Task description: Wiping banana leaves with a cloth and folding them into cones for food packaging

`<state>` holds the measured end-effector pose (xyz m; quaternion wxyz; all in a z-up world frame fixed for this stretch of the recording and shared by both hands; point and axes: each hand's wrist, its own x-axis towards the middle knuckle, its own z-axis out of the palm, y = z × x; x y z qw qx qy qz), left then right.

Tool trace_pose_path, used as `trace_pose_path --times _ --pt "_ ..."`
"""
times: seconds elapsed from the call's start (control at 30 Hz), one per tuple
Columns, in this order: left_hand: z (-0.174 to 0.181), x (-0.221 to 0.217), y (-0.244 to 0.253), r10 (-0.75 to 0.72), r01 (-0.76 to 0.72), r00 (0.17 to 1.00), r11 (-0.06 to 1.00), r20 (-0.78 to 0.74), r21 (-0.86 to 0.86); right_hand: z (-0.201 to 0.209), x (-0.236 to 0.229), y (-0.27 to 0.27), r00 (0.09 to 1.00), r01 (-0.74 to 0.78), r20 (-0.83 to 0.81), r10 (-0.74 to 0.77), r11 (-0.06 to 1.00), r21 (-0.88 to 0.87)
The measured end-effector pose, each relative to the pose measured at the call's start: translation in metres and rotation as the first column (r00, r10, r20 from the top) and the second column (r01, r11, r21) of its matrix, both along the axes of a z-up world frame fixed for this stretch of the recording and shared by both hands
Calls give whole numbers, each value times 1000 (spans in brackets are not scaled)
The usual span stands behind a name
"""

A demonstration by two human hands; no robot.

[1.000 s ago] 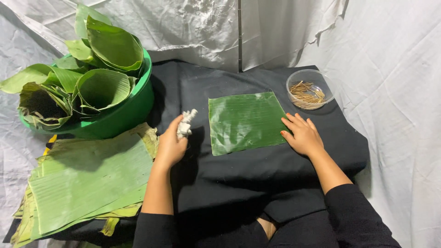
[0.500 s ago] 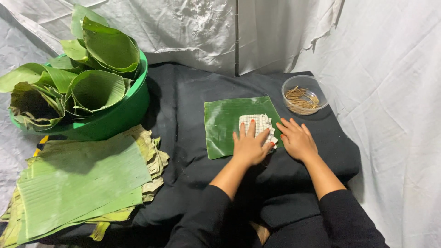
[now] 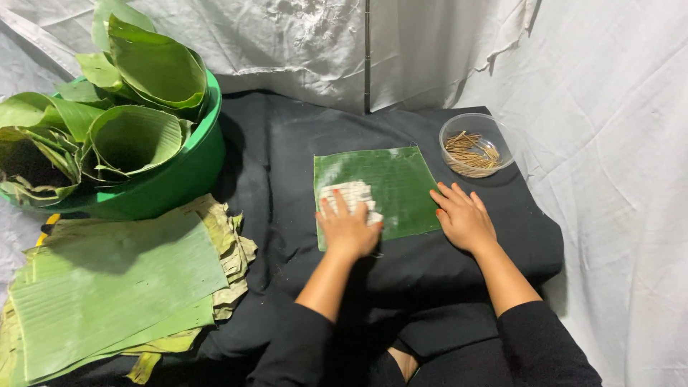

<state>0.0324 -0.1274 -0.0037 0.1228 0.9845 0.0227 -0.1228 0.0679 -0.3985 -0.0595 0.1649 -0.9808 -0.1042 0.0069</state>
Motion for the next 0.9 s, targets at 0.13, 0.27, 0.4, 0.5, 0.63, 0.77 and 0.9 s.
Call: trace_pose_path --times 0.13,0.27,0.4,0.5,0.63,0.77,0.9 --pt "0 0 19 23 -23 1000 999 -11 -29 1 -2 2 1000 4 0 -4 1000 2" --pt "16 -5 -12 -51 52 998 998 36 -37 3 -1 3 1000 0 2 0 1000 -7" --pt "3 0 -58 -212 215 974 976 83 -29 2 -1 2 1000 8 -1 -8 1000 -5" --pt "-6 6 -63 -193 199 975 979 113 -40 2 -2 2 1000 0 9 0 1000 -26" --pt "4 -2 -43 -172 178 979 983 107 -52 2 0 1 1000 -9 5 9 1000 -22" --pt "-6 -6 -12 -82 91 978 995 190 -40 3 0 -1 1000 -12 -13 12 1000 -24" --pt "-11 -10 19 -6 14 978 999 207 -37 2 0 -2 1000 -13 -10 13 1000 -27"
